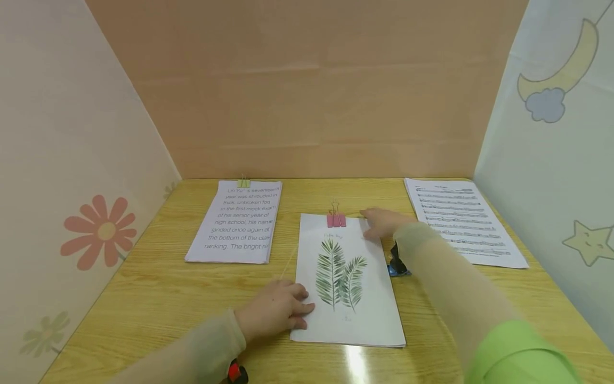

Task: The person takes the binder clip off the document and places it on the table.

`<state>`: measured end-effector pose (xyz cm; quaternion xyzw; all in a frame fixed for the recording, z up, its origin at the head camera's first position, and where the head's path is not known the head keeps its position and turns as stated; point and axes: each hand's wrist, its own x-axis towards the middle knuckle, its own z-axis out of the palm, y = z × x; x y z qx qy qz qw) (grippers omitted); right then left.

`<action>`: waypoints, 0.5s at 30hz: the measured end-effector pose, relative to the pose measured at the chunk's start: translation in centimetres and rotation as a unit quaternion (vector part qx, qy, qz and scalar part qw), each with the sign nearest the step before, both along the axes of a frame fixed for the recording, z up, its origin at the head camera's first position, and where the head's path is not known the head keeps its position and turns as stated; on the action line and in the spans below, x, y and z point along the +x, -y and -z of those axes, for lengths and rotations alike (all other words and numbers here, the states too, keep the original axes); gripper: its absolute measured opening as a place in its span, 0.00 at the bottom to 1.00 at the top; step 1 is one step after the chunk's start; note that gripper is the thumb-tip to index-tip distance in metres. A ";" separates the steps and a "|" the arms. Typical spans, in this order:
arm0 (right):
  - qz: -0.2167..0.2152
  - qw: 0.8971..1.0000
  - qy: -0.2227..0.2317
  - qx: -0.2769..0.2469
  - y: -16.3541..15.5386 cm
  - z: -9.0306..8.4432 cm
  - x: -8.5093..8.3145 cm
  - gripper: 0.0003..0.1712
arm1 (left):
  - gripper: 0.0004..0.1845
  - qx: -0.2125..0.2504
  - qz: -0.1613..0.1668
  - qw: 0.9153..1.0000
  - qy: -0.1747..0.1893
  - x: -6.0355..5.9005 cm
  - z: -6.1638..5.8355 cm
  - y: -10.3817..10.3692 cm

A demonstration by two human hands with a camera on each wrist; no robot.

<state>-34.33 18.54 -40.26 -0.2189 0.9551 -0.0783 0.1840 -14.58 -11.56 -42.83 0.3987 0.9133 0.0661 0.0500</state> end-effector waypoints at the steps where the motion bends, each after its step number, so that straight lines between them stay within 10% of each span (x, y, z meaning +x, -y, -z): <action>1: -0.002 1.000 -0.004 0.011 0.1 0.2 -0.1 0.44 | 0.22 0.001 -0.002 1.000 0.003 0.1 0.0 0.0; 15: 0.003 0.999 -0.037 0.033 0.8 -0.1 0.6 0.37 | 0.23 -0.004 -0.008 1.000 0.002 0.5 0.2 0.1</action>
